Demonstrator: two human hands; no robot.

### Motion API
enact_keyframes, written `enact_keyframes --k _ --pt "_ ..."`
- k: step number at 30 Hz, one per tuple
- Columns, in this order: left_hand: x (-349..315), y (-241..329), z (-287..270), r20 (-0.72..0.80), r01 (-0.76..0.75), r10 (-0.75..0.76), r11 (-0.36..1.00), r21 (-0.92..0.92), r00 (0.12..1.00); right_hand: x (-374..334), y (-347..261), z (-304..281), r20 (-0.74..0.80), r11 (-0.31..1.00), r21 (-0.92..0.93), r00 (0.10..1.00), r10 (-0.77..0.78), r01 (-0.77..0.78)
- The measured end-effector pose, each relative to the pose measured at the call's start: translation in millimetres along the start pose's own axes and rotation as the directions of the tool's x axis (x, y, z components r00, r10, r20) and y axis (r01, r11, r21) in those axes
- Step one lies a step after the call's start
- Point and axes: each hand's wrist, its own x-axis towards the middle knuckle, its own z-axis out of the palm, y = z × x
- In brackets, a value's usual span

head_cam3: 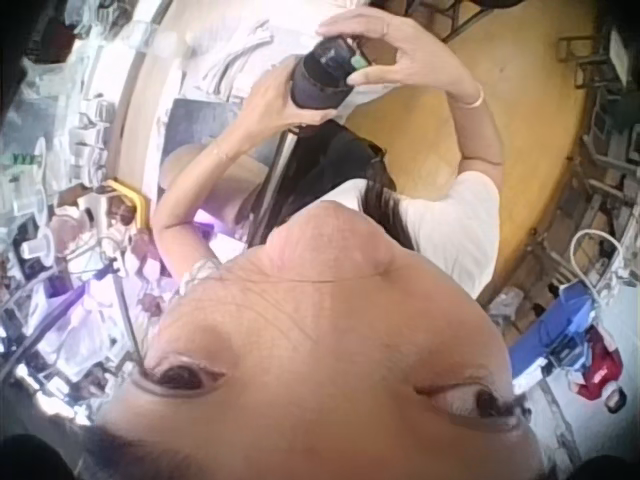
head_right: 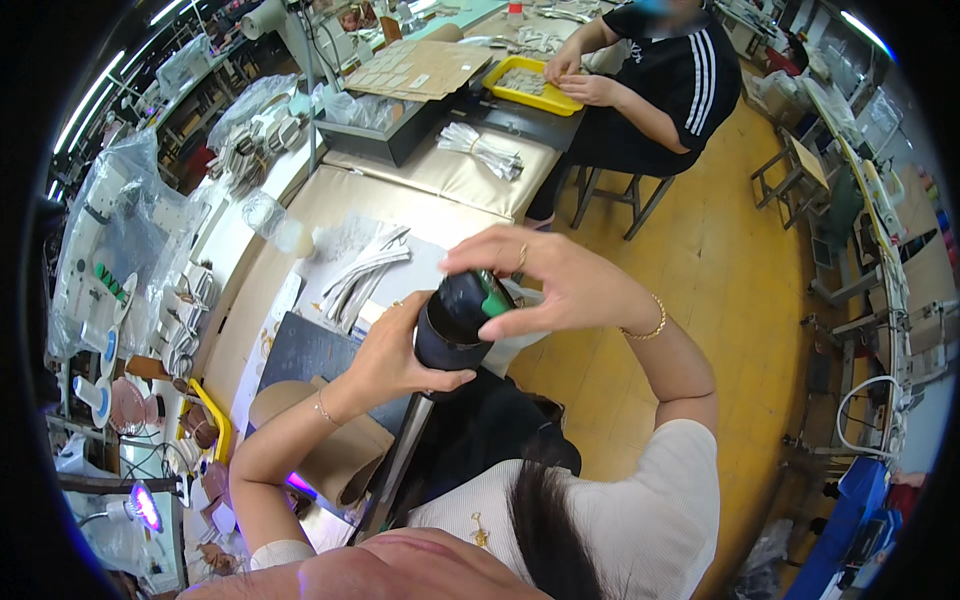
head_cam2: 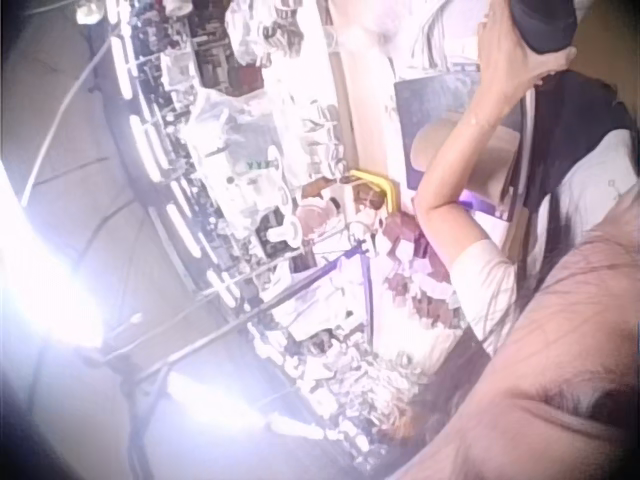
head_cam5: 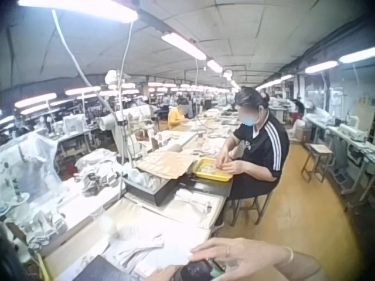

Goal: The person wraps a cylindrical cardboard object with strips of white tape. They repeatedly pick up tape strips, align them around the cylinder, and press them into place. The person also briefly handles a black water bottle before returning to the wrapping task.

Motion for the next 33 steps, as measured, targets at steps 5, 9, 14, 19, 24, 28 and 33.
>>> enact_keyframes --k 5,9,14,19,24,28,33 --pt "-1.4 -5.2 5.8 0.032 -0.02 0.02 1.0 0.024 0.999 12.9 -13.8 1.3 0.293 0.977 -0.152 0.951 -0.1 0.149" --pt "-2.6 -2.9 4.7 0.043 -0.044 0.042 0.997 0.056 0.998 21.6 -31.3 0.7 0.302 0.924 -0.372 0.953 0.026 0.093" --pt "-4.6 2.4 2.3 0.03 -0.098 0.096 0.992 0.074 0.995 26.9 -54.0 16.4 0.13 0.666 -0.697 0.866 0.483 -0.266" --pt "-4.8 -0.3 2.3 0.023 -0.099 0.098 0.992 0.076 0.995 21.2 -59.8 -13.0 0.298 0.881 -0.464 0.953 0.059 0.091" --pt "-5.4 -3.3 3.6 0.027 -0.12 0.12 0.993 0.007 0.992 18.8 -56.0 -12.8 0.515 0.951 -0.277 0.856 0.029 0.134" --pt "-6.4 -4.5 5.8 -0.024 -0.17 0.17 0.985 -0.022 0.985 18.2 -58.3 -8.3 0.432 0.915 -0.388 0.899 0.073 0.113" --pt "-6.8 -5.5 7.1 0.045 -0.15 0.149 0.988 0.029 0.988 20.4 -62.8 8.7 0.28 0.828 -0.557 0.923 0.264 -0.068"
